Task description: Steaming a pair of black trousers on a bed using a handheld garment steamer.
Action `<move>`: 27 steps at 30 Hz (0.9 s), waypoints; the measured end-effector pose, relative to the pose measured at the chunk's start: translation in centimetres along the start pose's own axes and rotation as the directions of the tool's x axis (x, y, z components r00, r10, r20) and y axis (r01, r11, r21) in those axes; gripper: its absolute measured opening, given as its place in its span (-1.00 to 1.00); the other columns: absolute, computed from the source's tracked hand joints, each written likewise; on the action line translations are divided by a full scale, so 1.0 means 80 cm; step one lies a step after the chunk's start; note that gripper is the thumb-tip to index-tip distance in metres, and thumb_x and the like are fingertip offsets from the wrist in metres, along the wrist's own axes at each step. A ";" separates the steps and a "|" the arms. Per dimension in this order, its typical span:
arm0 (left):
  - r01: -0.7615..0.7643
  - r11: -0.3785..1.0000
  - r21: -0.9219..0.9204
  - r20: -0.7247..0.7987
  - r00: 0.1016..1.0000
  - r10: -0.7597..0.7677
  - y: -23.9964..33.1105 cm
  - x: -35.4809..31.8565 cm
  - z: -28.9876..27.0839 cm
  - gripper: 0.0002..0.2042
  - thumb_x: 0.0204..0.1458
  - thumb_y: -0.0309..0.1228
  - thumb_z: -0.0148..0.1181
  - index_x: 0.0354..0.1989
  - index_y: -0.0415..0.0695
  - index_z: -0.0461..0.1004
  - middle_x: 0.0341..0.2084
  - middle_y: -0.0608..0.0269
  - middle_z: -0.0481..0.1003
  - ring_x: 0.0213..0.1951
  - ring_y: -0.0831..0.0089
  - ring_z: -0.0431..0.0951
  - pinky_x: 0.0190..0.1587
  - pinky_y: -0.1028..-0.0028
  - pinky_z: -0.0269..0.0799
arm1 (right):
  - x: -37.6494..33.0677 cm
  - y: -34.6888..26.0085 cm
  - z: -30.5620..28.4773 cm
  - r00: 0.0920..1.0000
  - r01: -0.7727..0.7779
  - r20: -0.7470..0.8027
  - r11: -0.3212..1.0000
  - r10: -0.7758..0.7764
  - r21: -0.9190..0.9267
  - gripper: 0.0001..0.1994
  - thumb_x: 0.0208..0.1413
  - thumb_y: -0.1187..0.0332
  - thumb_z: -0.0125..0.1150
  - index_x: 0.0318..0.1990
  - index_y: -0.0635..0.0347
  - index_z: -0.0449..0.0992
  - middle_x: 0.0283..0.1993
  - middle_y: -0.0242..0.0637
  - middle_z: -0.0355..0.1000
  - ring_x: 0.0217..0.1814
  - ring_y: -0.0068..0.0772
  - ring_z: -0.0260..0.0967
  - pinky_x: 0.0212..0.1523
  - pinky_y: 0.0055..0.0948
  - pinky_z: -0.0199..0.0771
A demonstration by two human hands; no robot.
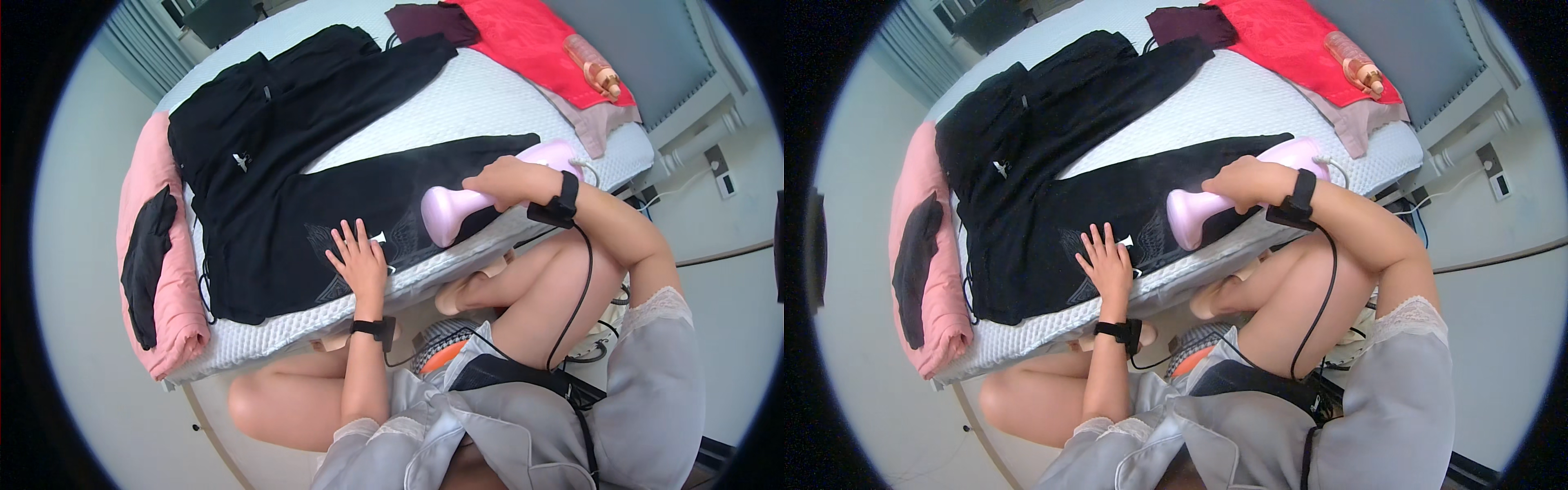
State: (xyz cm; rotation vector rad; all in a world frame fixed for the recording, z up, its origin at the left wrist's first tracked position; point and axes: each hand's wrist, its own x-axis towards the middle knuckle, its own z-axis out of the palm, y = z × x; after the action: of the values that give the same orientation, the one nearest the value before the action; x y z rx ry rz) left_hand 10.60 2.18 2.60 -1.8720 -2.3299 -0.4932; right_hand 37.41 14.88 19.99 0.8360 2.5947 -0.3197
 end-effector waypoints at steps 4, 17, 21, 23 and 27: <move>-0.003 0.999 0.032 0.030 1.000 0.002 0.004 -0.008 0.002 -0.50 0.14 -0.18 -0.12 0.29 0.04 0.13 0.33 0.17 -0.02 0.36 0.14 -0.09 0.27 -0.08 -0.25 | -0.008 0.010 0.004 0.997 -0.058 0.043 0.996 0.061 -0.062 -0.60 -0.31 0.45 0.34 -0.22 0.13 0.36 -0.41 -0.11 0.47 -0.31 0.00 0.47 -0.36 -0.14 0.43; 0.001 1.000 0.019 0.004 1.000 -0.001 0.003 -0.008 0.006 -0.50 0.13 -0.19 -0.09 0.27 0.04 0.15 0.32 0.17 0.01 0.36 0.15 -0.10 0.28 -0.08 -0.25 | -0.076 0.068 0.011 0.915 -0.381 0.146 0.925 0.377 -0.001 -0.58 -0.36 0.50 0.32 -0.21 0.12 0.39 -0.37 -0.16 0.49 -0.26 -0.07 0.48 -0.32 -0.18 0.45; 0.000 1.000 0.031 0.026 1.000 -0.001 0.005 -0.003 0.005 -0.50 0.12 -0.21 -0.09 0.27 0.02 0.16 0.32 0.15 0.02 0.36 0.13 -0.10 0.27 -0.11 -0.23 | -0.061 0.056 0.009 0.970 -0.238 0.039 0.971 0.239 -0.025 -0.58 -0.35 0.48 0.33 -0.21 0.11 0.37 -0.39 -0.14 0.48 -0.28 -0.03 0.47 -0.31 -0.16 0.43; -0.009 0.999 0.047 0.034 0.999 0.007 0.005 -0.002 0.004 -0.51 0.12 -0.22 -0.10 0.27 0.02 0.16 0.32 0.15 0.02 0.36 0.13 -0.09 0.26 -0.12 -0.23 | -0.045 0.042 0.010 0.991 -0.135 -0.004 0.991 0.135 0.020 -0.57 -0.35 0.46 0.35 -0.21 0.11 0.35 -0.40 -0.12 0.47 -0.28 0.00 0.46 -0.31 -0.13 0.42; -0.006 0.999 0.047 0.045 0.999 0.004 0.007 -0.006 0.006 -0.51 0.13 -0.23 -0.10 0.27 0.02 0.16 0.32 0.15 0.02 0.35 0.11 -0.07 0.26 -0.12 -0.20 | -0.016 0.026 0.019 0.996 -0.072 0.059 0.997 0.071 0.014 -0.58 -0.33 0.46 0.34 -0.21 0.14 0.35 -0.39 -0.14 0.48 -0.29 0.00 0.46 -0.32 -0.13 0.42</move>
State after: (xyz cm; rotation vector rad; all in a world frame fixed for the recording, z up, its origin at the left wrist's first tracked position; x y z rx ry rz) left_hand 11.33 1.96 2.12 -1.8868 -2.3425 -0.3954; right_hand 40.09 15.40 19.03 0.9085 2.5047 -0.3396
